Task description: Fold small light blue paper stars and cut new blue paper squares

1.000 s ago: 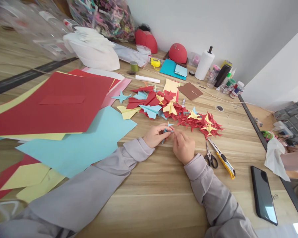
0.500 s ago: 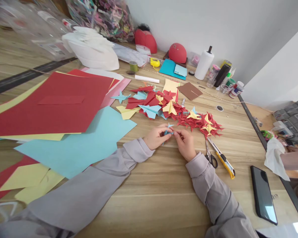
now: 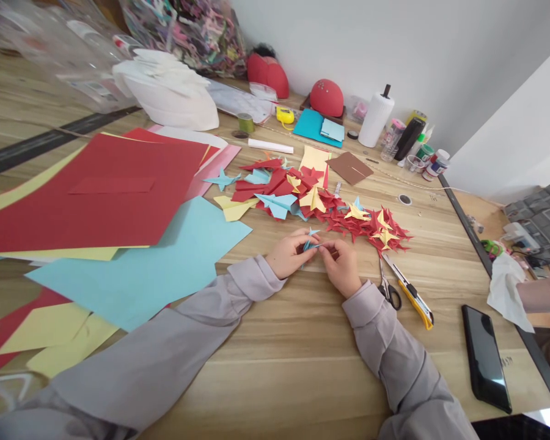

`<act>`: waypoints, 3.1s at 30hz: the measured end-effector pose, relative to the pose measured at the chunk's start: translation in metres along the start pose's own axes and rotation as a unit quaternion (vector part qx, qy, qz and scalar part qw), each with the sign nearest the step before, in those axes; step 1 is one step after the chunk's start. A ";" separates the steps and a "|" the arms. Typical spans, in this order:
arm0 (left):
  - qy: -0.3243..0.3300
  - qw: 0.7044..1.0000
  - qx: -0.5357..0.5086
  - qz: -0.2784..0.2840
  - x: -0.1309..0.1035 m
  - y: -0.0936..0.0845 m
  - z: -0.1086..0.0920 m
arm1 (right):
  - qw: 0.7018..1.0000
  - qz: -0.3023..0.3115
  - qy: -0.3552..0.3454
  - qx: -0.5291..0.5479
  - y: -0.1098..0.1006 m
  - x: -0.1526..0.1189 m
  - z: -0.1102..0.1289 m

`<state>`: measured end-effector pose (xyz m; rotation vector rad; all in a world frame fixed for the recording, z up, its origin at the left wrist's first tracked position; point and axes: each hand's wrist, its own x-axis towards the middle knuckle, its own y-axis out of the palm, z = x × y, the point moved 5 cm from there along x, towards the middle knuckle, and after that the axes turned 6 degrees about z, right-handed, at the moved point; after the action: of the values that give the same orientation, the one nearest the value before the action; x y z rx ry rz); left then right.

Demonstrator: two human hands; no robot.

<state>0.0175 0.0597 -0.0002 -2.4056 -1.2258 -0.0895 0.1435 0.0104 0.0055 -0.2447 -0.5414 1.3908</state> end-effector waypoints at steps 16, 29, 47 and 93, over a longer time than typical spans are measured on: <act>-0.010 0.999 -0.046 -0.013 0.001 -0.001 0.006 | 0.989 0.026 0.040 0.142 0.001 0.002 -0.001; 0.006 1.000 -0.015 -0.014 0.000 -0.001 0.004 | 0.992 0.031 0.034 0.117 0.001 0.003 0.001; 0.023 1.000 0.000 -0.022 0.000 -0.001 0.002 | 0.999 0.019 0.029 0.026 0.004 0.000 -0.001; 0.003 1.000 0.009 -0.027 0.000 -0.003 0.002 | 0.987 0.022 0.061 0.144 -0.001 0.002 0.006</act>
<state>0.0153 0.0619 -0.0008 -2.3567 -1.2831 -0.1006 0.1414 0.0109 0.0113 -0.1074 -0.2305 1.4678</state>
